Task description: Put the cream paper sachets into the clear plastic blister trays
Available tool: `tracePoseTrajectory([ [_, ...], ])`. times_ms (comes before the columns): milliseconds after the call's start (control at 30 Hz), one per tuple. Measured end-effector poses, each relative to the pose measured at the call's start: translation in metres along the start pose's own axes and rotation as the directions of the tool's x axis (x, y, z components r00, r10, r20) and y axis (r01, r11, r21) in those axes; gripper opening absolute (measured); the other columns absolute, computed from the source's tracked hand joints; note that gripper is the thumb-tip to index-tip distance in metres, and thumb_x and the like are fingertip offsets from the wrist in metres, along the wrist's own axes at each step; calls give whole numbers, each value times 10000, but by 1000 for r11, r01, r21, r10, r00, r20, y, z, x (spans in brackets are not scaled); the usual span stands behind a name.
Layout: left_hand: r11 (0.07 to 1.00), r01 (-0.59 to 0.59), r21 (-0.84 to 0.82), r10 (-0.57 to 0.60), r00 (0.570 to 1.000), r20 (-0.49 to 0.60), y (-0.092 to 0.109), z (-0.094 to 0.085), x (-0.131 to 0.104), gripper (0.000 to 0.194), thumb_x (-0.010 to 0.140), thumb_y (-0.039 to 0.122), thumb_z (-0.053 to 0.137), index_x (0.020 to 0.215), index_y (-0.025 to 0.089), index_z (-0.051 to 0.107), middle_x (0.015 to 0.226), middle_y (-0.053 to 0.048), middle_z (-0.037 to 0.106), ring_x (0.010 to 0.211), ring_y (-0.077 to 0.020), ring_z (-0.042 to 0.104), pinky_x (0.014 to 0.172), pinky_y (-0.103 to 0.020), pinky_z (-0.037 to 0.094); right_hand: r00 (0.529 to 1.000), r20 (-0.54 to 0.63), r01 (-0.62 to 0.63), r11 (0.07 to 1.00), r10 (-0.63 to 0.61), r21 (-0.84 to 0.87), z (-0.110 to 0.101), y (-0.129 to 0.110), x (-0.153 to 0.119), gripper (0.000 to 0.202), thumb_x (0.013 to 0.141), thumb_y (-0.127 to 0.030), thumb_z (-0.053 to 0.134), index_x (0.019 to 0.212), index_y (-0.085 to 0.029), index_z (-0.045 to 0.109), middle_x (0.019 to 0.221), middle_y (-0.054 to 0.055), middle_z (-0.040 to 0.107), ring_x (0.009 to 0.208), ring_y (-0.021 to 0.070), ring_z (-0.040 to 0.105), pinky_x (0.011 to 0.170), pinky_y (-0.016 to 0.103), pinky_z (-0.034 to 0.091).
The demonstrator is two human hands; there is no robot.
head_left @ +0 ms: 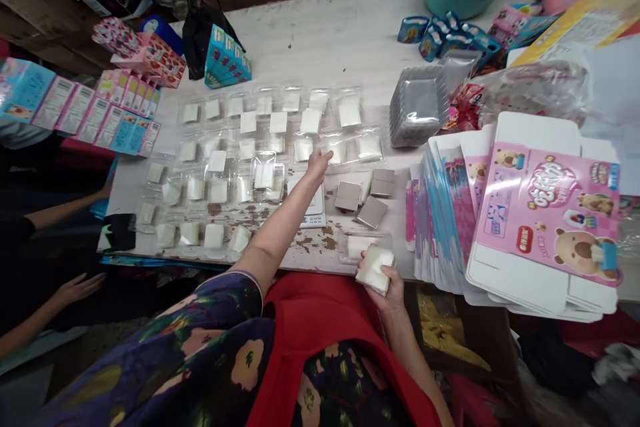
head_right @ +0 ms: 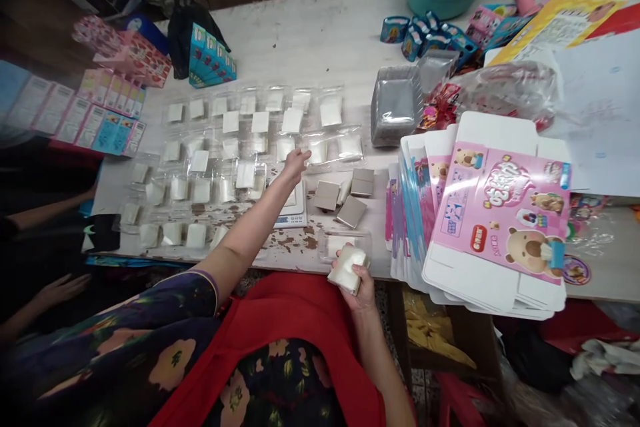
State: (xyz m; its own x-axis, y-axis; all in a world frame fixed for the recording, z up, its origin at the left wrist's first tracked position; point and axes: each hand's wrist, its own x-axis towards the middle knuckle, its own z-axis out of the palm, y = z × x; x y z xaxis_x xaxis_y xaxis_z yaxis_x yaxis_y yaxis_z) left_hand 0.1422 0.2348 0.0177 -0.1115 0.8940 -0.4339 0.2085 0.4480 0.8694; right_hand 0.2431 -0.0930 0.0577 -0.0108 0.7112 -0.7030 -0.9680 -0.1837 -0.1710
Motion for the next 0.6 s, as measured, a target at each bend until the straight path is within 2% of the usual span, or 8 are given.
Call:
tracePoseTrajectory([
  [67, 978, -106, 178, 95, 993, 72, 3, -24, 1, 356, 767, 275, 632, 1102, 160, 608, 1182, -106, 605, 1064, -200, 572, 863, -315, 456, 1000, 11, -11, 1000, 11, -1, -1, 1, 0, 550, 584, -225, 692, 1127, -250, 605, 931, 26, 712, 729, 192, 664, 668, 327, 564],
  [133, 895, -225, 385, 148, 965, 218, 6, -54, -2, 325, 779, 259, 591, 1084, 163, 644, 1140, -92, 641, 1032, -205, 589, 891, -329, 451, 1000, 19, -17, 1000, 17, 10, -3, 3, 0, 552, 588, -226, 693, 1132, -251, 603, 921, 26, 712, 726, 190, 664, 669, 325, 564],
  [200, 717, -325, 617, 126, 931, 344, 6, -83, -9, 307, 770, 228, 578, 1057, 173, 672, 1102, -81, 657, 1031, -226, 587, 924, -353, 441, 1000, 21, -20, 1000, 19, 24, -5, 6, 0, 552, 594, -223, 692, 1137, -258, 597, 925, 26, 714, 734, 194, 666, 667, 327, 564],
  [267, 483, -375, 791, 81, 919, 386, 1, -103, -19, 353, 763, 210, 585, 1107, 183, 658, 1169, -90, 620, 1112, -260, 540, 966, -383, 419, 1000, 20, -18, 999, 18, 36, -8, 8, 1, 549, 604, -222, 689, 1141, -268, 589, 941, 24, 716, 744, 196, 667, 671, 329, 562],
  [333, 306, -403, 862, 52, 912, 408, -8, -112, -27, 431, 763, 217, 604, 1193, 190, 604, 1268, -105, 544, 1201, -286, 466, 994, -401, 398, 1000, 21, -20, 999, 20, 44, -9, 11, 2, 543, 609, -221, 685, 1140, -268, 584, 953, 24, 715, 747, 193, 667, 675, 323, 558],
  [367, 256, -412, 875, 32, 908, 418, -13, -113, -29, 464, 759, 223, 619, 1220, 194, 578, 1295, -108, 513, 1224, -292, 440, 997, -405, 396, 1000, 22, -21, 999, 20, 46, -9, 11, 2, 540, 609, -221, 685, 1137, -263, 583, 950, 25, 714, 743, 190, 666, 671, 316, 556],
  [500, 199, -437, 877, -17, 894, 449, -30, -107, -32, 463, 725, 220, 686, 1166, 218, 547, 1299, -95, 466, 1230, -288, 411, 981, -413, 408, 1000, 24, -21, 1000, 20, 14, -4, 13, 2, 531, 604, -224, 689, 1125, -250, 584, 928, 32, 703, 729, 189, 656, 654, 315, 552],
  [600, 263, -436, 861, 9, 893, 450, -35, -106, -29, 402, 684, 189, 725, 1042, 223, 546, 1264, -86, 465, 1223, -292, 402, 987, -437, 394, 1000, 10, -17, 1000, 17, -7, 0, 15, 3, 520, 605, -225, 684, 1115, -254, 589, 933, 32, 700, 727, 190, 652, 672, 332, 555],
])
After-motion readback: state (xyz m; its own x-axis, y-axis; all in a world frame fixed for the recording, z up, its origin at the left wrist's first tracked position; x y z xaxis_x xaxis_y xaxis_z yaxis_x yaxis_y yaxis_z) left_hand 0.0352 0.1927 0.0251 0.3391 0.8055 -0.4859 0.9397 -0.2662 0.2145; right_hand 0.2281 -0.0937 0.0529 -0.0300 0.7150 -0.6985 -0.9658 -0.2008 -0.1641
